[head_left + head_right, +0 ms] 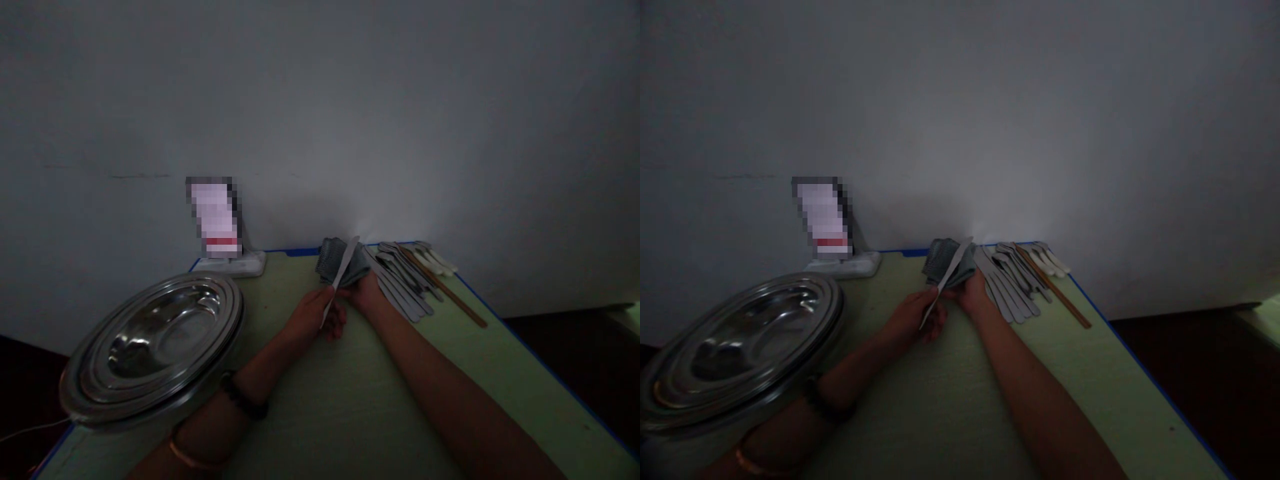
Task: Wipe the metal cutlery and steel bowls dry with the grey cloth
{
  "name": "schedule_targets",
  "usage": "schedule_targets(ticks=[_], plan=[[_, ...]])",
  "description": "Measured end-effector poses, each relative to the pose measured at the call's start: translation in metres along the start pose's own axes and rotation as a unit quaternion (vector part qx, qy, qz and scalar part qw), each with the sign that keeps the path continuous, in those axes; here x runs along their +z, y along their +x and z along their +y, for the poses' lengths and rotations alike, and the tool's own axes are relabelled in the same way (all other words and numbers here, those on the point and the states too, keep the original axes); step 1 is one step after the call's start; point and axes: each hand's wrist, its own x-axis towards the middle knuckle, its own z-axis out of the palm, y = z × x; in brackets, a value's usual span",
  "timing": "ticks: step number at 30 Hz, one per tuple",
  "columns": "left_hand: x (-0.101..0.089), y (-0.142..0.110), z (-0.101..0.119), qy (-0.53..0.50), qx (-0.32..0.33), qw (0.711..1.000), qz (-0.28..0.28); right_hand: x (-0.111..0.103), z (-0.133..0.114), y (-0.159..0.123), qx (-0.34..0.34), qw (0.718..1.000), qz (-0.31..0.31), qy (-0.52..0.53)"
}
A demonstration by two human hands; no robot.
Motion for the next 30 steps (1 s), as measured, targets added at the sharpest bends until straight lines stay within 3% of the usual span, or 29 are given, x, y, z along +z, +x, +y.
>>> schedule_targets(ticks=[6, 11, 17, 21, 26, 30], plan=[[0.000, -0.001, -0.001, -0.006, 0.018, 1.000, 0.012, 0.010, -0.009, -0.005, 0.054, 0.998, -0.002, 0.021], [-0.001, -0.002, -0.002, 0.001, 0.029, 1.000, 0.011, 0.014, -0.013, -0.008, 0.066, 0.994, -0.028, 0.084], [-0.001, -0.001, -0.002, 0.022, 0.031, 0.999, 0.002, 0.015, -0.014, -0.010, 0.085, 0.993, -0.022, 0.073], [-0.002, -0.001, -0.002, 0.059, 0.018, 0.998, -0.003, 0.013, -0.010, -0.005, 0.084, 0.994, -0.016, 0.067], [-0.001, -0.002, 0.000, 0.128, 0.013, 0.992, -0.010, 0.004, 0.000, 0.009, 0.054, 0.996, 0.043, 0.055], [0.001, -0.004, 0.001, 0.194, 0.050, 0.979, 0.033, 0.000, 0.003, 0.014, 0.050, 0.995, 0.046, 0.066]])
